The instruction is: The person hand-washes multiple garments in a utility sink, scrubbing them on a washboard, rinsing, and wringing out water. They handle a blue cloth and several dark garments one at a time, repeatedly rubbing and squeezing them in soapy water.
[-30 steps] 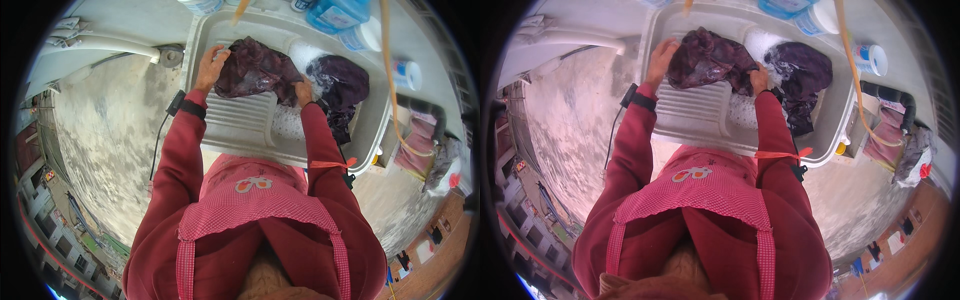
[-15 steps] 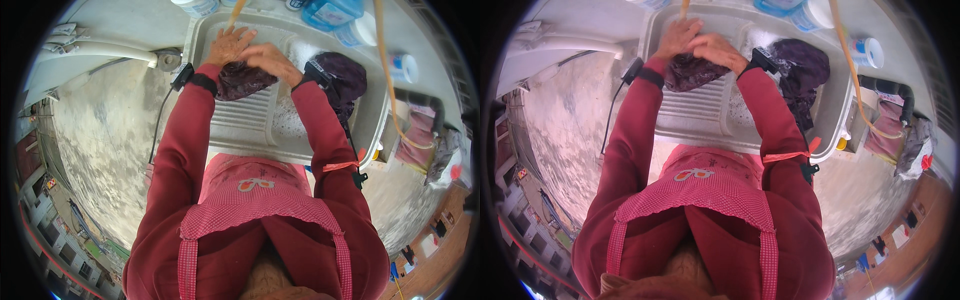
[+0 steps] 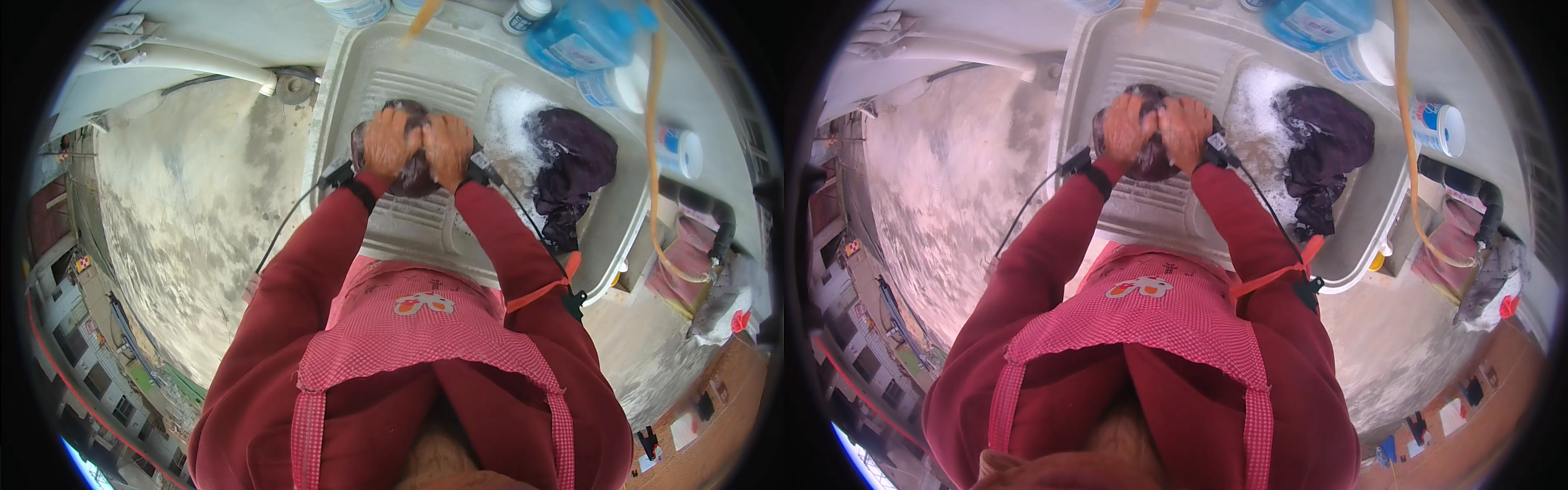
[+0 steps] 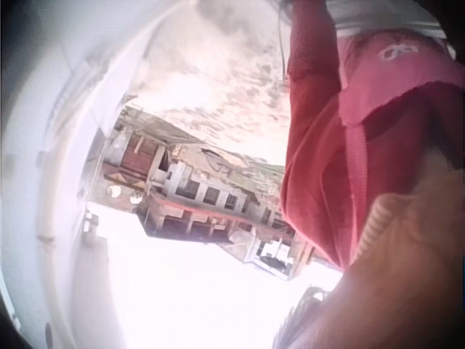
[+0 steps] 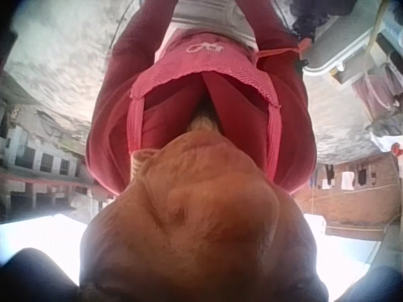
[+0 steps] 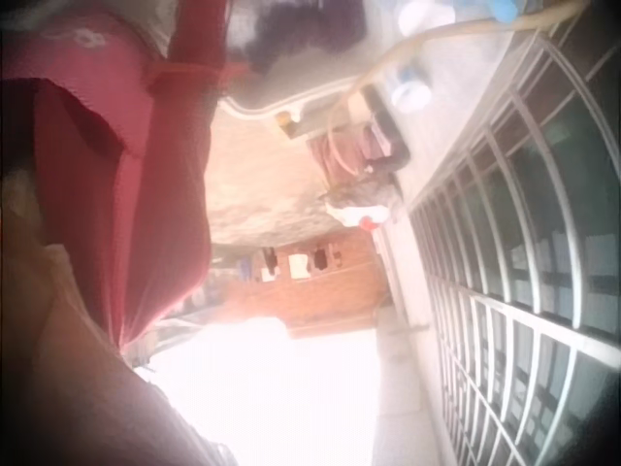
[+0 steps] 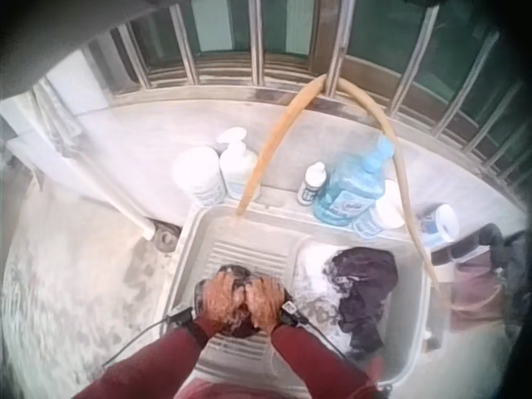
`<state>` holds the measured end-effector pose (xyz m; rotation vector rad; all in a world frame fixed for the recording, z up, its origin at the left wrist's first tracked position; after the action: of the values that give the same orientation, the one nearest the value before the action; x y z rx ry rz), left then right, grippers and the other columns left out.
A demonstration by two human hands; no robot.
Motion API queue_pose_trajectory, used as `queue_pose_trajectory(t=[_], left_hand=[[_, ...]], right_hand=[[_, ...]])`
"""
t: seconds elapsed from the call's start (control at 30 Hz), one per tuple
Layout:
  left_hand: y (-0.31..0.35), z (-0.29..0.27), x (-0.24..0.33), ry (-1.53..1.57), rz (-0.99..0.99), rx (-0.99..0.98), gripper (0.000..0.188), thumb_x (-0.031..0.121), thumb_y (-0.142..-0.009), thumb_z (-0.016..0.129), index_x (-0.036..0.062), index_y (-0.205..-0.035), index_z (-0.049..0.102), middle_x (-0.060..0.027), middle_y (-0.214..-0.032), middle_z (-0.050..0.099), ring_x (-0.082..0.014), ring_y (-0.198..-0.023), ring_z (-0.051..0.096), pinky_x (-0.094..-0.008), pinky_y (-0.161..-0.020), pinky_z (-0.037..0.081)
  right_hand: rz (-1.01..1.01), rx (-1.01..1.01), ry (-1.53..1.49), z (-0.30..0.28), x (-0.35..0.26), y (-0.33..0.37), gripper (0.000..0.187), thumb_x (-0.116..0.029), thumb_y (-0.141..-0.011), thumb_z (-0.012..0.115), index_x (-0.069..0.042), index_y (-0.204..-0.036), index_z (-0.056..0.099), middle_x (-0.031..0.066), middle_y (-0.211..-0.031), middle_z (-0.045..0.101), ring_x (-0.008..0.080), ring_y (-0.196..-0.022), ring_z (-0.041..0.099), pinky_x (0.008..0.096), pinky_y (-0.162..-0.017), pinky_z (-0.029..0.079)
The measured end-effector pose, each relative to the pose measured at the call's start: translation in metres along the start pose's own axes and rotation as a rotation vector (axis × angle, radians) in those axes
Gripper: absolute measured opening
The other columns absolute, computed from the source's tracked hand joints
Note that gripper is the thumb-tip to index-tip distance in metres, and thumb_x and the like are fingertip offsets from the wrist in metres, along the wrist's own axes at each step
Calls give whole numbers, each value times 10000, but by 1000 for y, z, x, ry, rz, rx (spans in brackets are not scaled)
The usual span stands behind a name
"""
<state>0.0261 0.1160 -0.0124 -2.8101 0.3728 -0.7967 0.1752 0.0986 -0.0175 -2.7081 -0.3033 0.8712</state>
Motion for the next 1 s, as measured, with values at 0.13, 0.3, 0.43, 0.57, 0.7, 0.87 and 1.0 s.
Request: queue_pose_trajectory(t=[0.13,0.3,0.43,0.57,0.7,0.87,1.0], left_hand=[[-64,16,-14,-198,-96,71,447,443,-982,664,68,-1224,654,-194,-1212,695,-433,-1163,609,-518,-1020,478],[14,-36,21,341,-36,1,455,351,-969,697,46,-1294,608,-199,-1407,592,-443,-1281,548,-528,-1089,439],[75,-51,40,165,274,71,567,264,-861,741,47,-1346,544,-207,-1415,537,-451,-1318,497,-572,-1081,403],[-20,10,-9,-166,-25,6,417,402,-977,662,93,-1253,621,-163,-1185,594,-391,-1120,564,-546,-949,427],[-60,11,-17,-276,-184,123,443,457,-1036,599,102,-1292,667,-168,-1450,609,-431,-1351,523,-589,-1091,382],[56,-45,30,307,-38,127,420,364,-974,674,57,-1259,635,-177,-1381,596,-427,-1317,523,-560,-1119,370],[35,-12,18,71,42,-55,317,345,-964,668,73,-1129,661,-167,-1241,597,-426,-1226,534,-582,-1078,379]], right_hand=[[-32,45,196,13,32,-66,210,-296,-985,642,-166,-1130,723,109,-1085,670,377,-1031,613,532,-846,470],[98,-22,-128,-36,-23,12,430,-398,-1043,589,-167,-1398,668,185,-1455,579,410,-1329,531,553,-1111,390],[-128,73,-160,-54,-58,65,459,-361,-1009,637,-191,-1436,626,168,-1530,467,435,-1427,407,615,-1149,303],[-62,-72,-11,1,6,-31,468,-96,-895,724,-126,-1350,620,138,-1404,570,417,-1266,512,533,-1055,372],[151,6,134,8,21,-74,362,-312,-1032,636,-178,-1365,684,148,-1416,603,407,-1304,530,553,-1081,392],[-79,2,-158,-50,-35,27,432,-318,-930,707,-171,-1336,694,157,-1440,548,423,-1319,503,559,-1111,383],[-87,-52,-110,-23,-7,20,368,-338,-910,702,-167,-1235,719,139,-1361,586,390,-1290,521,547,-1054,405]])
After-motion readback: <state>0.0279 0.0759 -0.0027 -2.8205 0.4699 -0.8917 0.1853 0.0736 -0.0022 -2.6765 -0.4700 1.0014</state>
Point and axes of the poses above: each hand's wrist, its own y-axis away from the middle knuckle, its own z-axis out of the palm, x = y × z, the point moved 5 cm from there along -y, towards the middle knuckle
